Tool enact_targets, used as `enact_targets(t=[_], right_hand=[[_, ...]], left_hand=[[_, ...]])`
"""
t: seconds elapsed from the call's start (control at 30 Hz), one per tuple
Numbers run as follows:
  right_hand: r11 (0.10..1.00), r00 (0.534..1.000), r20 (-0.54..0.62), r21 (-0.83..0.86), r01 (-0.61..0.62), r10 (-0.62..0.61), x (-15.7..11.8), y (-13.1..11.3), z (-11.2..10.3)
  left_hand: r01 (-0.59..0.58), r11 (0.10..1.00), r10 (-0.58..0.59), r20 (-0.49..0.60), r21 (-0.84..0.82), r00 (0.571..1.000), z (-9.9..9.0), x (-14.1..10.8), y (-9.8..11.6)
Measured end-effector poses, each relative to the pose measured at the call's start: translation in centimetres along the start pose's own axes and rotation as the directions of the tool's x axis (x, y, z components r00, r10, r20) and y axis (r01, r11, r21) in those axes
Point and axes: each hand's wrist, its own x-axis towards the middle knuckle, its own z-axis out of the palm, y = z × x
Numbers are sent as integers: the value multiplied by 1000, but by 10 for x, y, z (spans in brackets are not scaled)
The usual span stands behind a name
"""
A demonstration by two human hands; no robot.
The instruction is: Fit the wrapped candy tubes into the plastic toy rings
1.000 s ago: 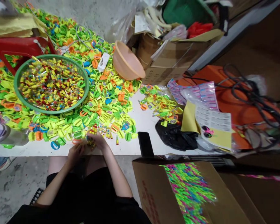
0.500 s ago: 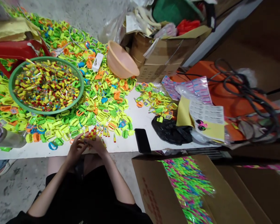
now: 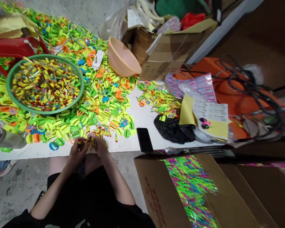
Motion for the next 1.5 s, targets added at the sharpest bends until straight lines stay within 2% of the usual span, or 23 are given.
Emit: enact_targets(t=[0.1, 0.2, 0.4, 0.6, 0.8, 1.17, 1.37, 1.5], right_hand=[[996, 999, 27, 83, -38, 36, -3, 0, 3], [986, 999, 3, 161, -52, 53, -5, 0, 5], [969, 995, -23, 224, 101, -98, -10, -7, 11], [970, 988, -42, 189, 154, -149, -10, -7, 14], [985, 985, -77, 65, 162, -157, -11, -4, 14], [980, 985, -20, 94, 174, -173, -18, -9, 12], [984, 983, -43, 28, 178, -176, -21, -13, 4], [982, 982, -47, 26, 185, -183, -21, -14, 1]], left_hand=[[-56, 995, 53, 35, 84, 998, 3, -1, 8], [-103, 990, 97, 64, 98, 993, 5, -1, 10], [-125, 988, 120, 60, 88, 991, 8, -2, 10], [-84, 995, 80, 68, 63, 995, 10, -3, 16], [-99, 993, 94, 70, 66, 993, 13, -5, 19], [-166, 968, 158, 59, 188, 986, 8, -9, 20], [-118, 978, 95, 136, 170, 986, -2, -2, 22], [-132, 963, 90, 181, 236, 979, -8, 1, 20]])
